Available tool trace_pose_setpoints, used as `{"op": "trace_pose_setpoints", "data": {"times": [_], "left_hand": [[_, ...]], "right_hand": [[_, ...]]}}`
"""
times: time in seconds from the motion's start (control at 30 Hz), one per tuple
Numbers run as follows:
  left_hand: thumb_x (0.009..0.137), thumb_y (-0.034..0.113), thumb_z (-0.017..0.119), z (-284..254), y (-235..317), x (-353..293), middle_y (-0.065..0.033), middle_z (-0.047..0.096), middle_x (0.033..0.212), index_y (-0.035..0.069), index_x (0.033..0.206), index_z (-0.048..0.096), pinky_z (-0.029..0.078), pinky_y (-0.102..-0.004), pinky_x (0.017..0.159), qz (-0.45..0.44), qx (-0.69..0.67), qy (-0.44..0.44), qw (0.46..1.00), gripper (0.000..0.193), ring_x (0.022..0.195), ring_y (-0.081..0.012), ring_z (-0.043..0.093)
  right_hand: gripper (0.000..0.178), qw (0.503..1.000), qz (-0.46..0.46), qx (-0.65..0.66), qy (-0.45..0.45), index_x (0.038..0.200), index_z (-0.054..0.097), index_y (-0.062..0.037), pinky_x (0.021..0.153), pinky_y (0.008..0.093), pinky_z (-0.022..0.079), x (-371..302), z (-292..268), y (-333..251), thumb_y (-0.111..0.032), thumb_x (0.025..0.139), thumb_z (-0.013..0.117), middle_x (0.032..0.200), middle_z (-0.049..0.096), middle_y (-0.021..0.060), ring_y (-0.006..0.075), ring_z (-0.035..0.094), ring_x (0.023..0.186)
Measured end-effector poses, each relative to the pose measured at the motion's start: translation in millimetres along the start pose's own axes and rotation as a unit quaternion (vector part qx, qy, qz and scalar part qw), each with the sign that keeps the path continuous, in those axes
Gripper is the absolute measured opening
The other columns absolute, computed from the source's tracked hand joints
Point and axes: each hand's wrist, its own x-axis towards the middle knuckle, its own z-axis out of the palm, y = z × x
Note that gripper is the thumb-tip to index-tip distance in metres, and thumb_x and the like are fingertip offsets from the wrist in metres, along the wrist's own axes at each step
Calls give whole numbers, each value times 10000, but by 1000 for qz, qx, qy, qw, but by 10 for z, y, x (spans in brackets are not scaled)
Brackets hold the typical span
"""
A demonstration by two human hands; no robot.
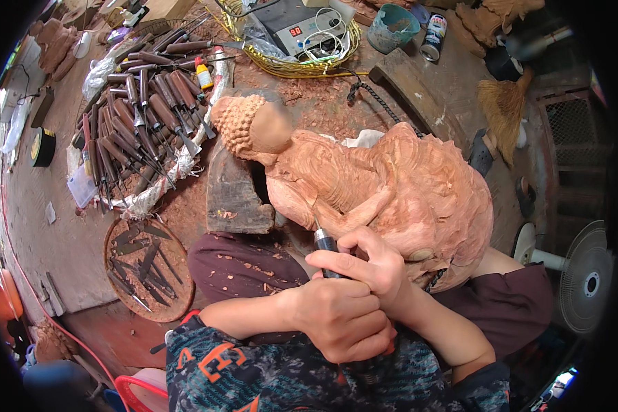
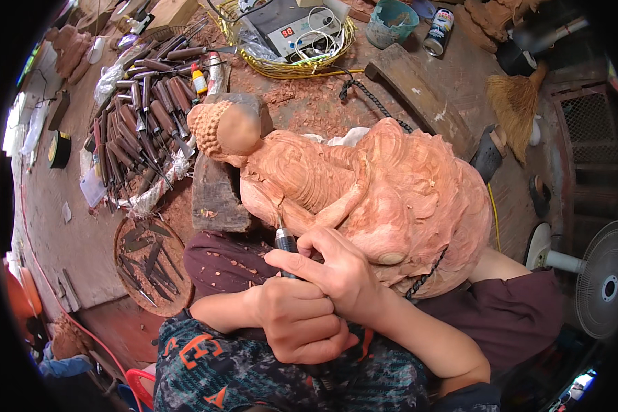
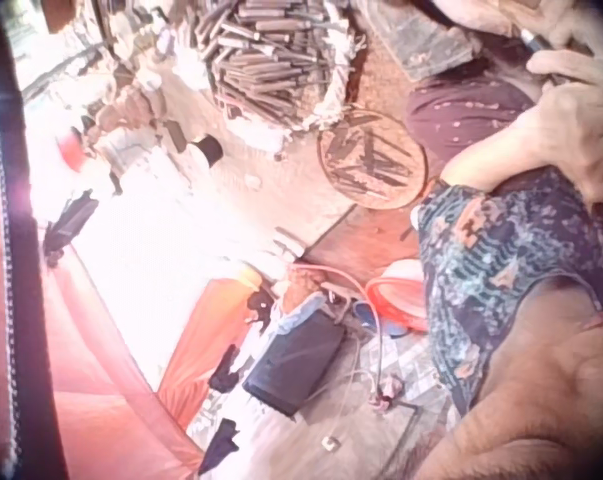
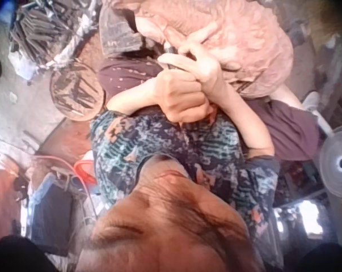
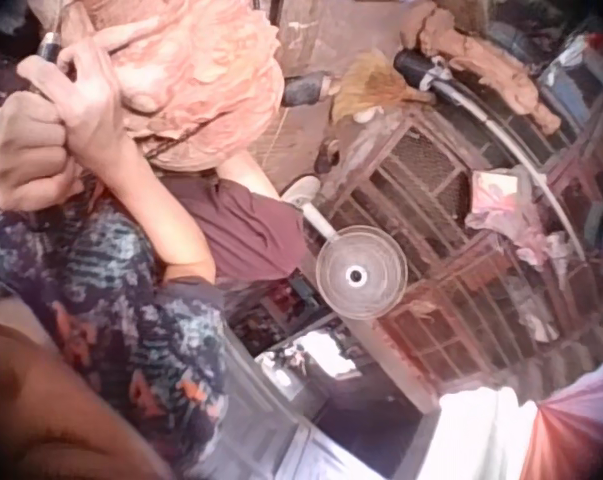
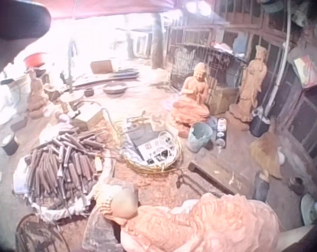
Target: The person carves a wooden Buddha statue using a rotary tool and then switches to a chisel and mallet. They refine the details on the statue's head and torso, occasionally rotating the piece to access different angles.
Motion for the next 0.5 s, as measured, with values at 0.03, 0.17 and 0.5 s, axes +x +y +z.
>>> {"op": "trace_pose_setpoints", "data": {"times": [0.03, 0.17, 0.5], "left_hand": [[693, 111, 722, -5, -10, 13, 28, 434, 557, 46, 649, 557, 243, -231, 426, -6, -2, 1, 1000, 183, 443, -81, 403], [683, 102, 734, 7, -12, 28, 31, 423, 540, 43, 651, 559, 243, -231, 418, -19, -16, 2, 1000, 187, 434, -81, 403], [690, 103, 740, 6, -38, 48, 36, 421, 533, 48, 651, 555, 272, -223, 424, -35, -20, -11, 999, 197, 439, -80, 423]], "right_hand": [[377, 1000, 2, 6, 0, 1060, 707, -139, 601, 307, 487, 7, 1, 11, -62, 701, 619, 795, 485, 58, 205, 545, 704], [357, 1000, -8, 13, 1, 1053, 699, -128, 605, 313, 482, 16, -9, 30, -64, 713, 613, 785, 473, 57, 210, 537, 701], [352, 999, 18, 41, -9, 1078, 675, -126, 623, 320, 488, 9, -36, 33, -59, 742, 597, 787, 477, 60, 216, 549, 711]]}}
